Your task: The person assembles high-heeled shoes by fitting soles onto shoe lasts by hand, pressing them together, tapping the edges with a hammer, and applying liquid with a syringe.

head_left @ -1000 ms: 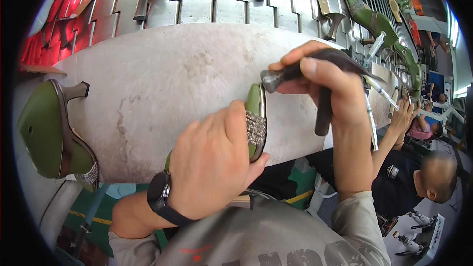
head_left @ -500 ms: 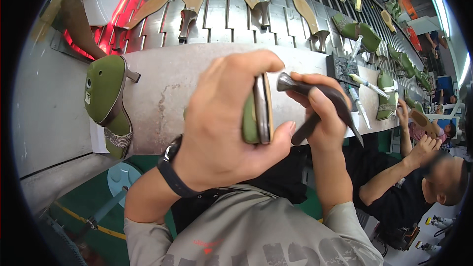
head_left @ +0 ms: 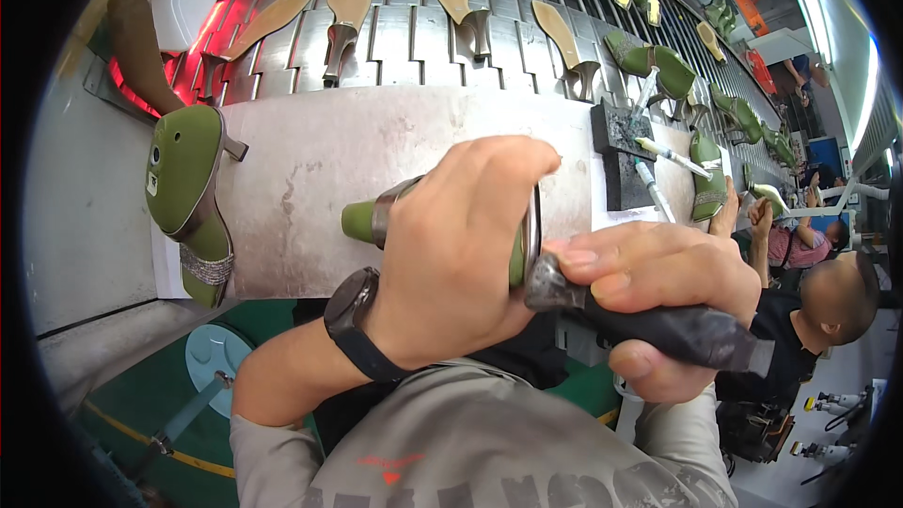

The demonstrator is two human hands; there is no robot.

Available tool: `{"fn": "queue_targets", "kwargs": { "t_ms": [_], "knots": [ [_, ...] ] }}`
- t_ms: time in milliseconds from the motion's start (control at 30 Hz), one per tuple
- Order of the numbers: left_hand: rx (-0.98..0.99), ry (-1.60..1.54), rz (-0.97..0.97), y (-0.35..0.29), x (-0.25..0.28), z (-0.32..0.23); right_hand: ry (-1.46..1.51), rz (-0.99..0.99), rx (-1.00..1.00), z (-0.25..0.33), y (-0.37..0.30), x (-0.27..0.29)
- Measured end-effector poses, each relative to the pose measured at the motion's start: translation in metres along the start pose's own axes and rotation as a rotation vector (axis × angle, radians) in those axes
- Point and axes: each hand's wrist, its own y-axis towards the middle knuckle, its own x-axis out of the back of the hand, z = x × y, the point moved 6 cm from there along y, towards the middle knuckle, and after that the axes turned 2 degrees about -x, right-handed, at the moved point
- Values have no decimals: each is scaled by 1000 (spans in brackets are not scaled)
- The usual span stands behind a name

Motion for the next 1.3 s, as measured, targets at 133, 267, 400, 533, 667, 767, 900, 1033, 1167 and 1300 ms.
{"fn": "queue_targets", "kwargs": {
  "t_ms": [133, 267, 400, 533, 667, 767, 900, 1033, 1167, 1300],
  "knots": [
    [-27, -31, -2, -7, -2, -4, 81, -64, -105, 2, -3, 1],
    [-67, -34, 10, -14, -1, -17, 135, -185, -280, -6, -6, 4],
    [-96, -7, 21, -30, 2, -20, 266, -218, -290, -11, -8, 3],
    [-34, 92, 37, -46, 15, -30, -275, -232, -200, -79, -18, -10],
    [245, -27, -343, -81, 61, -8, -1007, -72, -137, -123, -46, -48],
    [447, -461, -504, -82, 107, 18, -351, -191, -210, -92, -70, -72],
    [308, -1045, -490, -65, 111, 33, 1464, -222, -769, -134, -105, -155],
    [389, -890, -244, -55, 95, 30, 1925, -189, -383, -106, -62, -153],
    [-89, 632, -483, -65, 172, 9, 1392, -575, -419, -117, -5, -80],
    [423, 592, -383, -98, 234, 67, 536, -786, -284, -184, 87, -25]
  ]
}}
